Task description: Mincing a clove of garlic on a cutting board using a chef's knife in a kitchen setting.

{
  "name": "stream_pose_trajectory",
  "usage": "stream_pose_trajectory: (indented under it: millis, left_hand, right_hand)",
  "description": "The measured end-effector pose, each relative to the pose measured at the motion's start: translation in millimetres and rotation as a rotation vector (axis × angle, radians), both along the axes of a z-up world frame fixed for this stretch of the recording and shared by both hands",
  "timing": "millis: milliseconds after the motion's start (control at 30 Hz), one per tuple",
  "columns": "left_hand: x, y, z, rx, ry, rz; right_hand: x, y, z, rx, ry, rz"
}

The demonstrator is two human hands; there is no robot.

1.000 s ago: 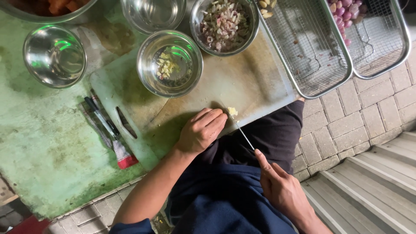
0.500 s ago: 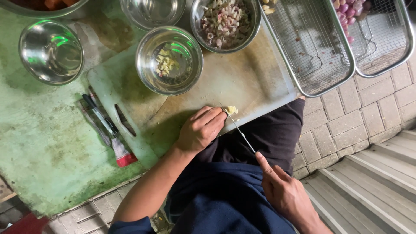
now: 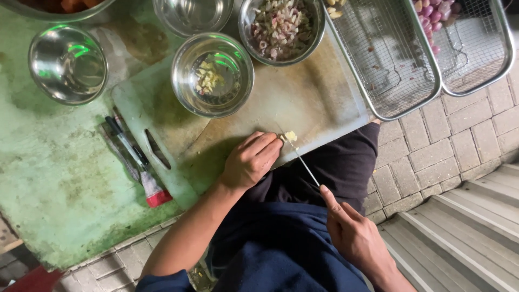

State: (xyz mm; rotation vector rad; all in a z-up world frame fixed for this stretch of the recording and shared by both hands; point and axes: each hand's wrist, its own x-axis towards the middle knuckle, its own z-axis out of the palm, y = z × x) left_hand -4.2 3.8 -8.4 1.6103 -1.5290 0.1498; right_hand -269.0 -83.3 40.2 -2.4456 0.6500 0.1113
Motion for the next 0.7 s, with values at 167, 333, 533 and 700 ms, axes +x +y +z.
stream_pose_trajectory:
  millis: [167,333,533,700]
  left_hand:
    - [0.1,-0.4,-1.7,-0.004,-0.023,-0.001]
    - [0.0,0.2,-2.1,0.021,-0.018,0.003]
    - [1.7,-1.1,-1.2,0.019,-0.004,-0.012]
    - [-1.5,0.3,0.6,0.021,-0.023,0.016]
  right_hand:
    - [-5.5,1.6,0.1,0.022,0.06,-0.023]
    - [-7.5,2.6,1.1,0.033,0.107,-0.054]
    - [-2.5,0.4,-2.1,0.026,0.088,-0.019]
    - [0.8,4.1,-10.3,-0.058,0.052,0.035]
